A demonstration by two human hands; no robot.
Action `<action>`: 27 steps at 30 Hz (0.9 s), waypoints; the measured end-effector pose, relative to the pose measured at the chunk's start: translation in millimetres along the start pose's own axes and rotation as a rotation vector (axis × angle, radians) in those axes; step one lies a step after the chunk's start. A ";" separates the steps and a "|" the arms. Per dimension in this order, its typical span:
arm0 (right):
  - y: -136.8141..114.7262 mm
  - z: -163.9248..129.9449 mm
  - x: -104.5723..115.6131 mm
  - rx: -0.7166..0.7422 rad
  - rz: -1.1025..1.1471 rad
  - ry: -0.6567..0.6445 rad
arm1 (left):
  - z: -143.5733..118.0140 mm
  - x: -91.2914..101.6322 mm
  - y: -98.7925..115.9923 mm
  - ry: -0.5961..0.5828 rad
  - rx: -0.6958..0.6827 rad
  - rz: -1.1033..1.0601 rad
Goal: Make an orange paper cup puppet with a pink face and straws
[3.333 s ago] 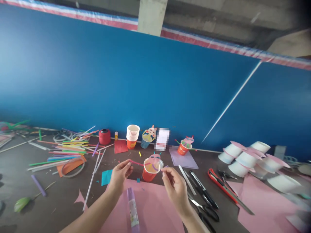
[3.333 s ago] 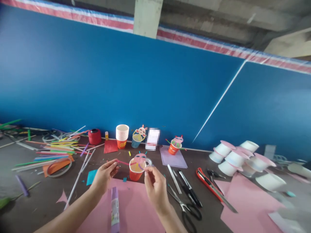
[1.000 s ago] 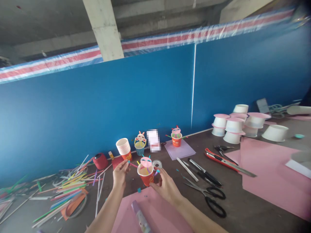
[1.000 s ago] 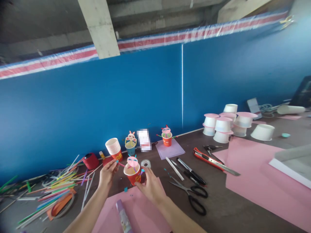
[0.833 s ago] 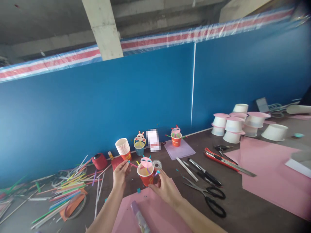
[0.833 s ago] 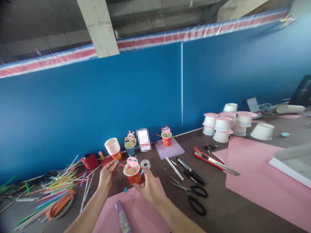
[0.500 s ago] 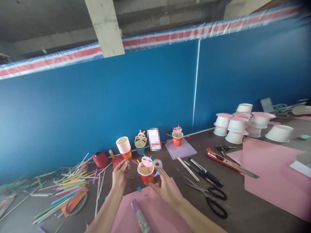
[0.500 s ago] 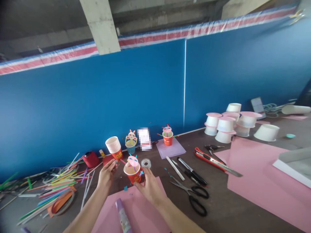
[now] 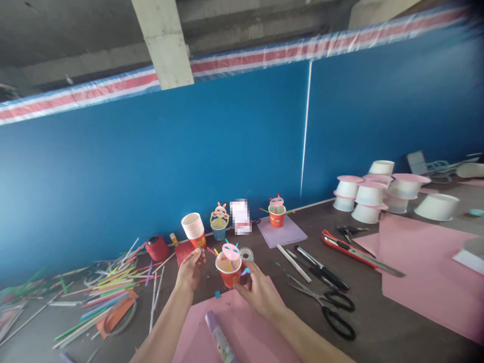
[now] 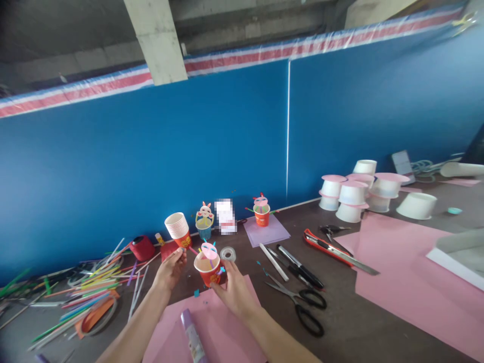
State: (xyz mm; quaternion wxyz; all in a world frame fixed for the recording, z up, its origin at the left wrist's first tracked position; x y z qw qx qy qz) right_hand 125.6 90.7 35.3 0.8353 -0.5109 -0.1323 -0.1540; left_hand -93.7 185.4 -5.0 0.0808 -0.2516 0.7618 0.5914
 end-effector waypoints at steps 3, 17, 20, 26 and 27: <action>-0.9 0.5 0.0 0.005 0.007 -0.005 | 0.6 -3.9 -8.1 -0.027 0.087 -0.006; -2.0 0.7 3.6 0.020 0.054 0.035 | -5.8 -19.0 -13.2 -0.116 0.138 0.007; -2.3 1.0 1.8 0.029 0.108 0.025 | -9.4 -17.1 -14.3 -0.123 0.111 -0.008; -1.3 -0.3 0.9 0.006 0.149 0.019 | -28.1 -21.7 -21.8 -0.184 0.111 -0.049; -2.3 -0.3 0.9 0.010 0.153 0.016 | -32.6 -22.9 -23.7 -0.191 0.121 -0.052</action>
Point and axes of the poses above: each hand's wrist, its own z-axis towards the middle knuckle, its own x-axis out of the back of the hand, y = z × x, the point moved 9 cm from there along z, towards the middle knuckle, and after that the axes turned 8 degrees about x, right-handed, at the moved point
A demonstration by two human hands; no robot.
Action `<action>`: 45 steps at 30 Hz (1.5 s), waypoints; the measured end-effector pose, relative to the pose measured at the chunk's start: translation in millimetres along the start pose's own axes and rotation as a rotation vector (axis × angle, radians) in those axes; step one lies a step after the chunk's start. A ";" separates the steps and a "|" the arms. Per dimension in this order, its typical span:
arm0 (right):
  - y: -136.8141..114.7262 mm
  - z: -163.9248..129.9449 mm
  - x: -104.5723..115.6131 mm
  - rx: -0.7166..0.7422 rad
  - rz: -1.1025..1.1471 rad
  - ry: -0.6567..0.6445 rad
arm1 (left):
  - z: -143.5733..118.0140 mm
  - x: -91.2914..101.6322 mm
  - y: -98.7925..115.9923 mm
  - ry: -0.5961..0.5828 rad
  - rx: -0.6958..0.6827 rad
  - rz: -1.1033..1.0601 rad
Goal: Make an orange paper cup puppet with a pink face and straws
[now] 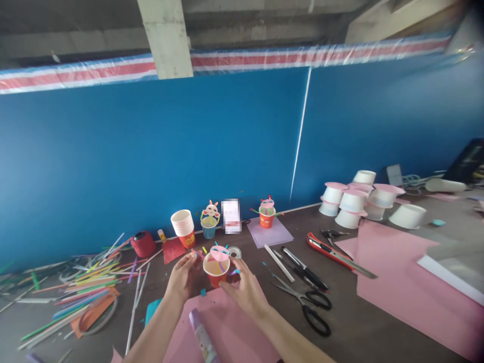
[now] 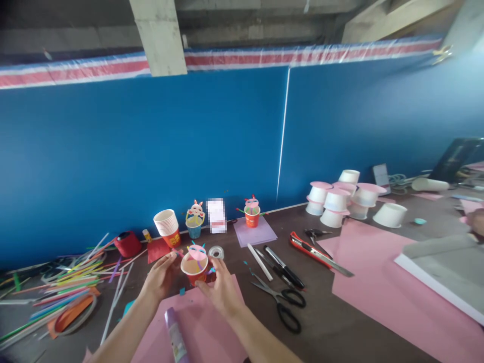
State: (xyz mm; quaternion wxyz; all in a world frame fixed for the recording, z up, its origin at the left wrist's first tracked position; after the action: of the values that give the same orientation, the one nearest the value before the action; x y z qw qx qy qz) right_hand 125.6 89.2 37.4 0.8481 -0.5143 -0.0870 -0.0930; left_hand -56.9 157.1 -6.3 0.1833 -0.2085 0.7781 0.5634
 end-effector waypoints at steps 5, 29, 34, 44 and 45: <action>-1.7 0.5 -0.3 0.036 0.043 -0.007 | -19.2 -10.0 -14.7 -0.039 0.064 -0.015; 15.3 -10.1 32.8 0.107 -0.161 0.050 | -72.5 38.3 -21.4 0.201 0.088 -0.315; 18.9 -14.6 39.1 0.145 -0.195 0.144 | -99.3 56.4 -14.1 0.191 0.030 -0.338; -51.8 -15.4 73.1 0.359 -0.309 0.323 | -139.5 109.4 -8.4 0.296 0.043 -0.375; -65.3 -18.6 74.9 0.398 -0.338 0.302 | -142.5 113.4 -8.6 0.309 0.047 -0.374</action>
State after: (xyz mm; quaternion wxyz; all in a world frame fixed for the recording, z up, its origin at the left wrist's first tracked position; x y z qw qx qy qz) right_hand 182.9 38.0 103.0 0.9081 -0.2963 -0.0609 -0.2895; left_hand -155.4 5.5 -29.7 0.1679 -0.4284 0.7577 0.4628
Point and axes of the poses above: each hand's wrist, its own z-axis towards the middle knuckle, its own x-axis out of the back of the hand, y = z × x, the point moved 9 cm from there along z, towards the middle knuckle, and after that the axes turned 8 degrees about x, right-handed, at the moved point
